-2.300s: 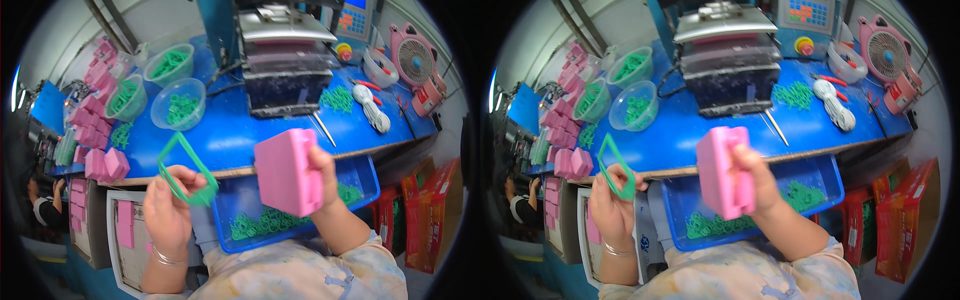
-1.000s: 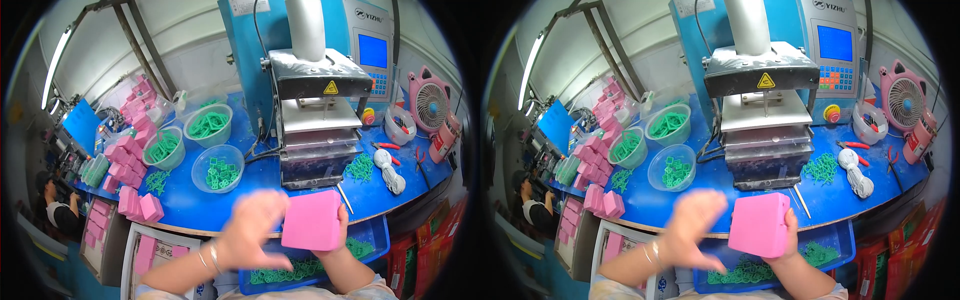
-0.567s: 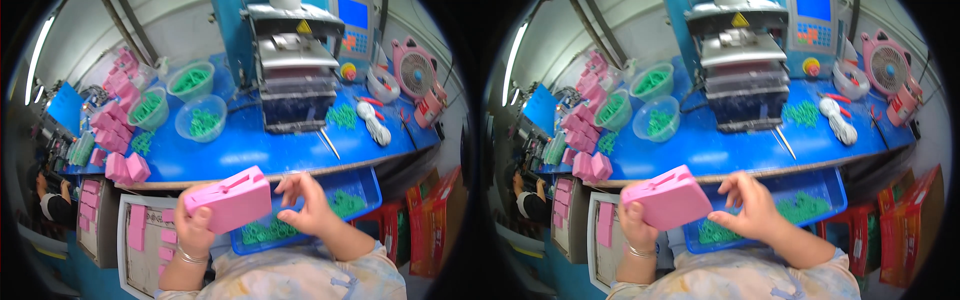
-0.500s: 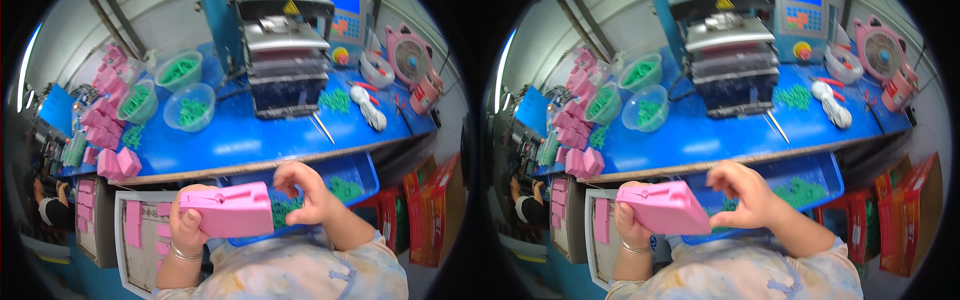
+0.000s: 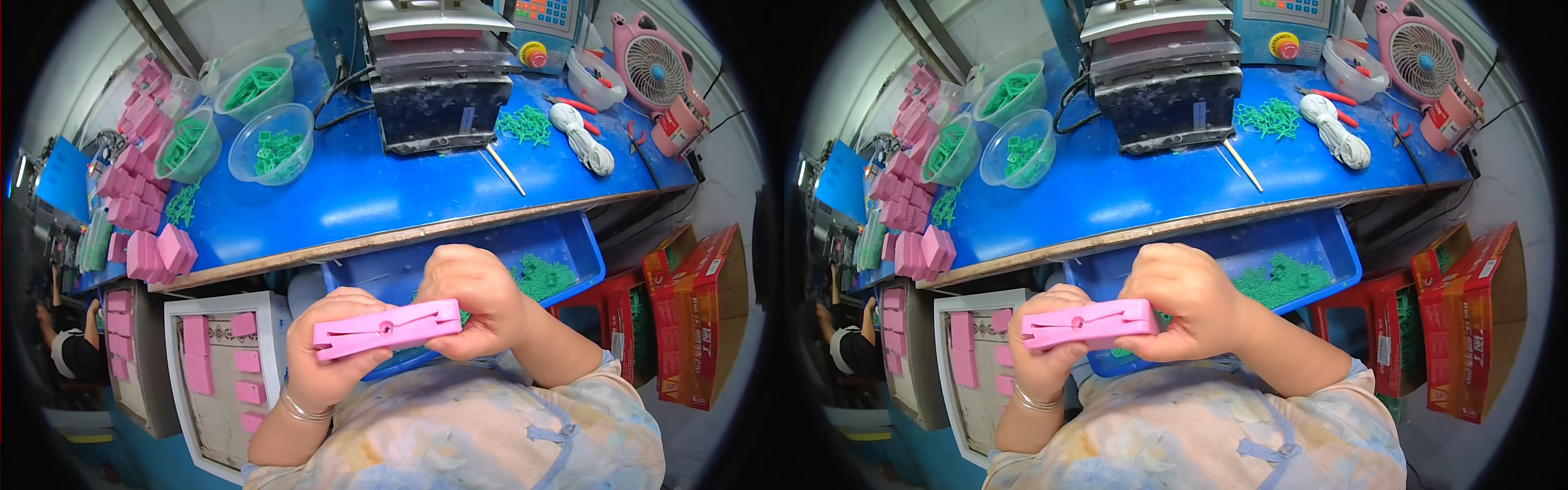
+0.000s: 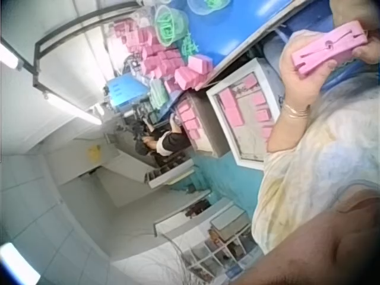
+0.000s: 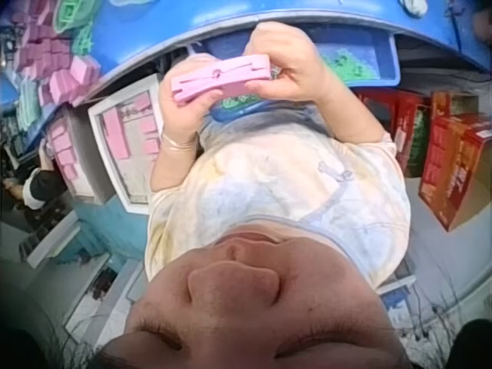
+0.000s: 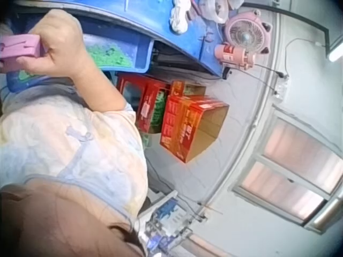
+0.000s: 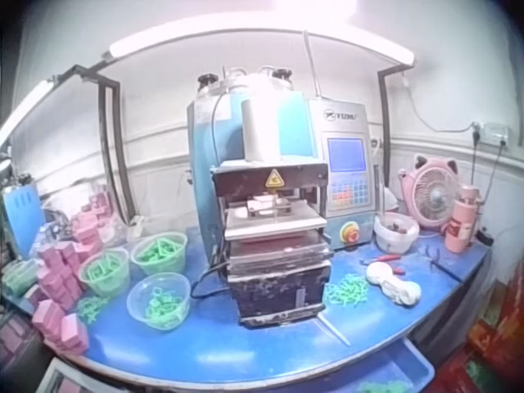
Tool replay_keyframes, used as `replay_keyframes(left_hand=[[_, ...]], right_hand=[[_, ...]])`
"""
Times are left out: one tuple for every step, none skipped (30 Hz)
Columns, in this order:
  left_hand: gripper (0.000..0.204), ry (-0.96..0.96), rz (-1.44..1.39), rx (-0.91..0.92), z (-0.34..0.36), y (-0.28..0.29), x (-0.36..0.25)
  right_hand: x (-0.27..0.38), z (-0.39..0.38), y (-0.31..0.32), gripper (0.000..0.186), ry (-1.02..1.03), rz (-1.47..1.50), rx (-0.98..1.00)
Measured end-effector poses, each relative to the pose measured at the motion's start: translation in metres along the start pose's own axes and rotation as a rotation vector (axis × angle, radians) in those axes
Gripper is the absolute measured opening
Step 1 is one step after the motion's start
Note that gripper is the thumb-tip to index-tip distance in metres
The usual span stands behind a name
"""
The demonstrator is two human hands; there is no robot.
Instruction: The recorder uses a soldering tool to join or adjust green wax patterns and then places them into pink rubber molds for casting.
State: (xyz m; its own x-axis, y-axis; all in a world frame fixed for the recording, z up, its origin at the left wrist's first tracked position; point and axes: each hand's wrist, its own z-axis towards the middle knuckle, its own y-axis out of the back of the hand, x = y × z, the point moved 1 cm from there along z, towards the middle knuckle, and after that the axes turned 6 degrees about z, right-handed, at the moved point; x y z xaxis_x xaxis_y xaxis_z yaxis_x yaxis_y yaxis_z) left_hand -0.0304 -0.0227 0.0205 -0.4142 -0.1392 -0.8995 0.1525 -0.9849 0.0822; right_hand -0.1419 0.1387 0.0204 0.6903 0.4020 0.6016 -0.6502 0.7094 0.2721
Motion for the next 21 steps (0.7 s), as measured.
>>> replay_keyframes(left_hand=[[0.035, -0.004, -0.013, 0.060, 0.001, 0.001, 0.001], [0.035, -0.001, -0.018, 0.059, 0.004, 0.003, 0.000], [0.036, 0.045, -0.129, 0.104, 0.006, 0.003, -0.001], [0.038, 0.090, -0.240, 0.148, 0.006, 0.003, -0.001], [0.038, 0.094, -0.244, 0.144, 0.004, 0.003, 0.000], [0.040, 0.085, -0.244, 0.137, 0.002, 0.003, 0.002], [0.043, 0.076, -0.244, 0.130, 0.001, 0.002, 0.003], [0.043, 0.078, -0.246, 0.129, 0.002, 0.002, 0.002], [0.043, 0.011, -0.071, 0.081, 0.006, 0.002, 0.001], [0.043, -0.056, 0.105, 0.032, 0.008, 0.002, 0.000], [0.043, -0.056, 0.102, 0.033, 0.008, 0.001, 0.000], [0.043, -0.132, 0.287, -0.020, 0.007, 0.001, 0.000], [0.042, -0.207, 0.473, -0.074, 0.006, 0.000, 0.000], [0.042, -0.205, 0.473, -0.075, 0.006, 0.001, 0.000], [0.042, -0.187, 0.446, -0.072, 0.006, 0.001, 0.002], [0.041, -0.169, 0.419, -0.068, 0.006, 0.001, 0.003], [0.041, -0.167, 0.418, -0.067, 0.006, 0.001, 0.005], [0.043, -0.142, 0.266, -0.061, 0.007, 0.001, 0.008], [0.045, -0.117, 0.114, -0.054, 0.008, 0.001, 0.010], [0.045, -0.116, 0.114, -0.053, 0.008, 0.001, 0.011], [0.048, -0.085, 0.035, -0.046, 0.008, 0.001, 0.012]], right_hand=[[-0.001, 0.001, 0.000, 0.032, 0.023, 0.078, -0.005], [-0.001, 0.001, 0.002, 0.032, 0.017, 0.077, -0.003], [0.000, 0.001, 0.005, 0.036, -0.019, 0.194, 0.080], [0.001, 0.001, 0.006, 0.040, -0.056, 0.312, 0.163], [-0.001, 0.000, 0.007, 0.040, -0.062, 0.314, 0.166], [-0.002, 0.000, 0.007, 0.043, -0.056, 0.348, 0.194], [-0.003, 0.000, 0.007, 0.045, -0.049, 0.383, 0.221], [-0.004, -0.001, 0.005, 0.042, -0.022, 0.308, 0.141], [-0.006, -0.004, 0.004, 0.042, -0.024, 0.306, 0.141], [-0.007, -0.006, 0.005, 0.039, -0.058, 0.170, 0.084], [-0.006, -0.008, 0.005, 0.037, -0.092, 0.034, 0.028], [-0.004, -0.009, 0.005, 0.034, -0.107, -0.050, 0.001], [-0.004, -0.009, 0.006, 0.034, -0.108, -0.048, 0.003], [-0.003, -0.009, 0.007, 0.034, -0.117, -0.101, 0.008], [-0.003, -0.009, 0.007, 0.034, -0.126, -0.155, 0.011], [-0.005, -0.008, 0.007, 0.034, -0.128, -0.155, 0.011], [-0.008, -0.006, 0.007, 0.032, -0.127, -0.036, 0.042], [-0.009, -0.006, 0.006, 0.031, -0.125, 0.082, 0.071], [-0.010, -0.007, 0.005, 0.031, -0.126, 0.083, 0.071], [-0.010, -0.008, 0.004, 0.031, -0.184, 0.215, 0.086], [-0.011, -0.009, 0.002, 0.033, -0.238, 0.350, 0.103]])
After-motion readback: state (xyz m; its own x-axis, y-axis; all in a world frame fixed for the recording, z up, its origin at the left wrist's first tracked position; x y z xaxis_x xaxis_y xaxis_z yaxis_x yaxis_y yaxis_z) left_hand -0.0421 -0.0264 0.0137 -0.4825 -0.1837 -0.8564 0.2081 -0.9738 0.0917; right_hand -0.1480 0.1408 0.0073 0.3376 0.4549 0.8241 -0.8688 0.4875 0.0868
